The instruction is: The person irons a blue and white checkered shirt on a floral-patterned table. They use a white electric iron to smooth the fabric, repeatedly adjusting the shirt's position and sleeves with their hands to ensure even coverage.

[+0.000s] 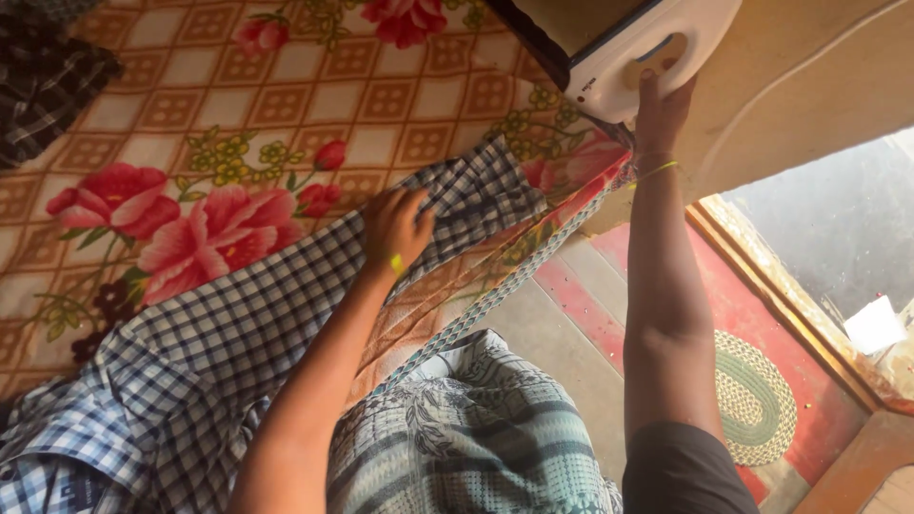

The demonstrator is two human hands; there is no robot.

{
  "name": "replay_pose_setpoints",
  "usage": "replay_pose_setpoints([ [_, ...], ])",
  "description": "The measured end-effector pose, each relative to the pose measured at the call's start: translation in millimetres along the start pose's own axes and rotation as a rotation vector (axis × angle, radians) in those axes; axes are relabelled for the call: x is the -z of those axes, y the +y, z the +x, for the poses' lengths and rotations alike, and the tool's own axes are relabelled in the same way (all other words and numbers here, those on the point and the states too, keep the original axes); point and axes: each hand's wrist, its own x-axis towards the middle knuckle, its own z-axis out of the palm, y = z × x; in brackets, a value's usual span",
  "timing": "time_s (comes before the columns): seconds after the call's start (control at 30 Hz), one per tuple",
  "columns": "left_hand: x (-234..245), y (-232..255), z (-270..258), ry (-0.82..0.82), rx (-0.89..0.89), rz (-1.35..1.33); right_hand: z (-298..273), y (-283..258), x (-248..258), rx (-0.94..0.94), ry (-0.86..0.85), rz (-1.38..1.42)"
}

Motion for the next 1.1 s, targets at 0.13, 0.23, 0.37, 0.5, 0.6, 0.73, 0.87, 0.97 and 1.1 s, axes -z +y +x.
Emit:
replay_pose_setpoints([
  [0.13, -51, 33, 69, -0.105, -0.052, 0.087, 7, 6, 14, -0.108, -0.127, 0.024],
  [0.23, -82, 40, 99, -0.219, -0.041, 0.282, 7, 0, 13, -0.092, -0.172, -0.044],
  [0.37, -104, 34, 104, -0.33, 0.006, 0.371, -1, -20, 15, -0.177, -0.161, -0.007],
  [0.5, -104, 27, 101, -0.149, -0.025, 0.244, -32, -35, 24, 0.091, 0.084, -0.31],
  [0.6, -96, 30, 100, -0.162, 0.058, 0.09, -85, -50, 22, 0.092, 0.217, -0.409],
  [0.73, -97, 42, 93, -0.18, 0.034, 0.064, -163, -98, 1, 0.227, -0.27, -0.71],
  [0.87, -94, 51, 89, -0.246, 0.025, 0.001, -186, -140, -19, 0.231, -0.398, -0.734],
  [0.97, -89, 47, 81, -0.269, -0.037, -0.075, -187, -143, -25, 0.236, -0.429, -0.618],
  [1.1, -94, 26, 76, -0.256, -0.011, -0.293, -182, -137, -31, 0.281, -0.487, -0.48],
])
